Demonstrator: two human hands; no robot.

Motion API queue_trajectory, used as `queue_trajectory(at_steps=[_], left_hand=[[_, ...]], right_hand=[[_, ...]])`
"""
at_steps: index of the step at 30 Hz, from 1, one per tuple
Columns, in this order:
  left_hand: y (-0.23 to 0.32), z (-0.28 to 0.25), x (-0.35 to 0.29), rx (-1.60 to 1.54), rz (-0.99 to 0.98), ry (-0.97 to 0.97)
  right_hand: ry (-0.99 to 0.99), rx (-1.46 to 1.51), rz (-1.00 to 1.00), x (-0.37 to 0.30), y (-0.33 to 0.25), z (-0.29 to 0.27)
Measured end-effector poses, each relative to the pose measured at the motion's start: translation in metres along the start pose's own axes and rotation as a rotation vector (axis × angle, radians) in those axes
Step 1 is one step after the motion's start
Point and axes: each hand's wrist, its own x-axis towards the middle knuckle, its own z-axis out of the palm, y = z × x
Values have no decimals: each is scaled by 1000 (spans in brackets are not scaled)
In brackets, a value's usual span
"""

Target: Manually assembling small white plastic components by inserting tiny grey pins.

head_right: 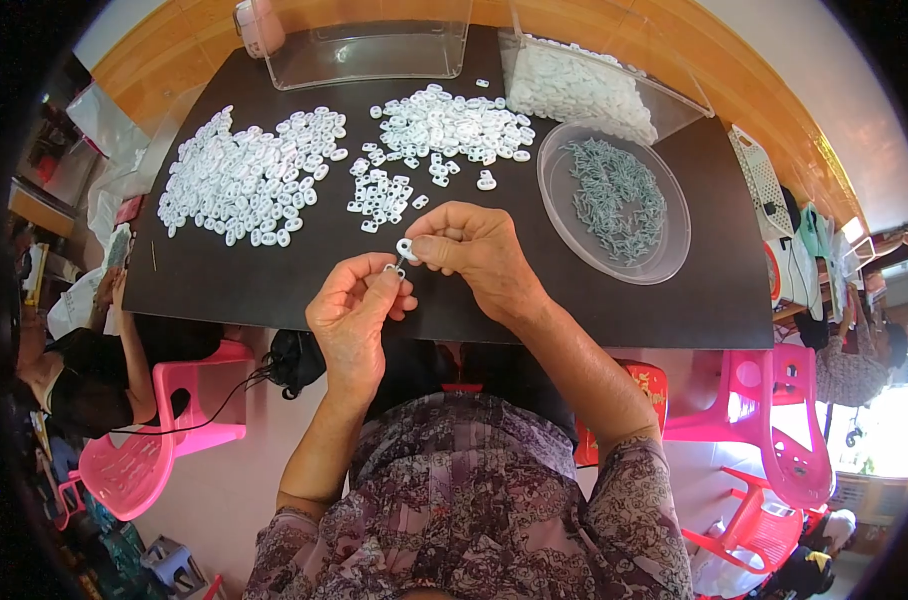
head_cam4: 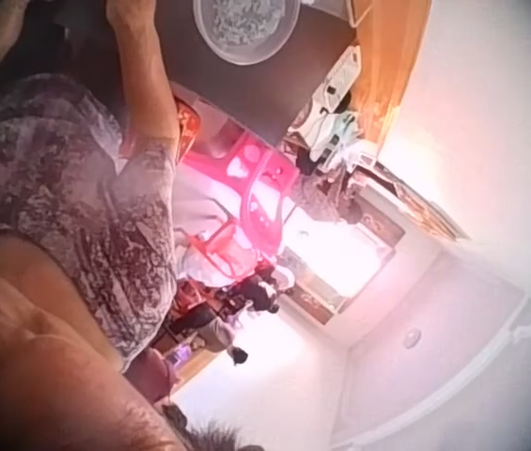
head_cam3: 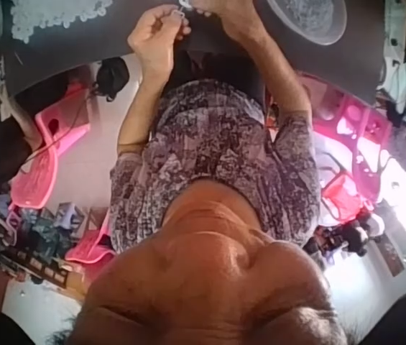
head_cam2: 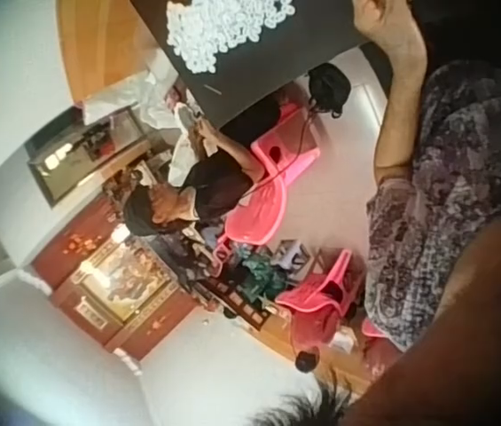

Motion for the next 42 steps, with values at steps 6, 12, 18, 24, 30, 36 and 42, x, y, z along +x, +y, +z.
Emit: queue_trajectory(at_steps=[6,12,18,24,30,36,42], left_hand=[[-3,-2,-2,-2,-8,0],[-3,-2,-3,-25,-18,-25],[-5,-2,-4,-13,11,-19],[-12,-4,-3,-3,113,-39],[-10,-3,-4,13,98,-68],[-11,-4,-6,-32,98,-63],[-8,-4,-7,-119,98,-12]], right_hand=[[7,-14,-54,-3,3,5],[10,-18,-91,-4,5,9],[63,-142,-176,-6,10,13],[46,-107,-205,-9,8,21],[77,-144,-230,-13,9,22],[62,-144,-196,-22,13,24],[90,-545,-416,-29,4,30]])
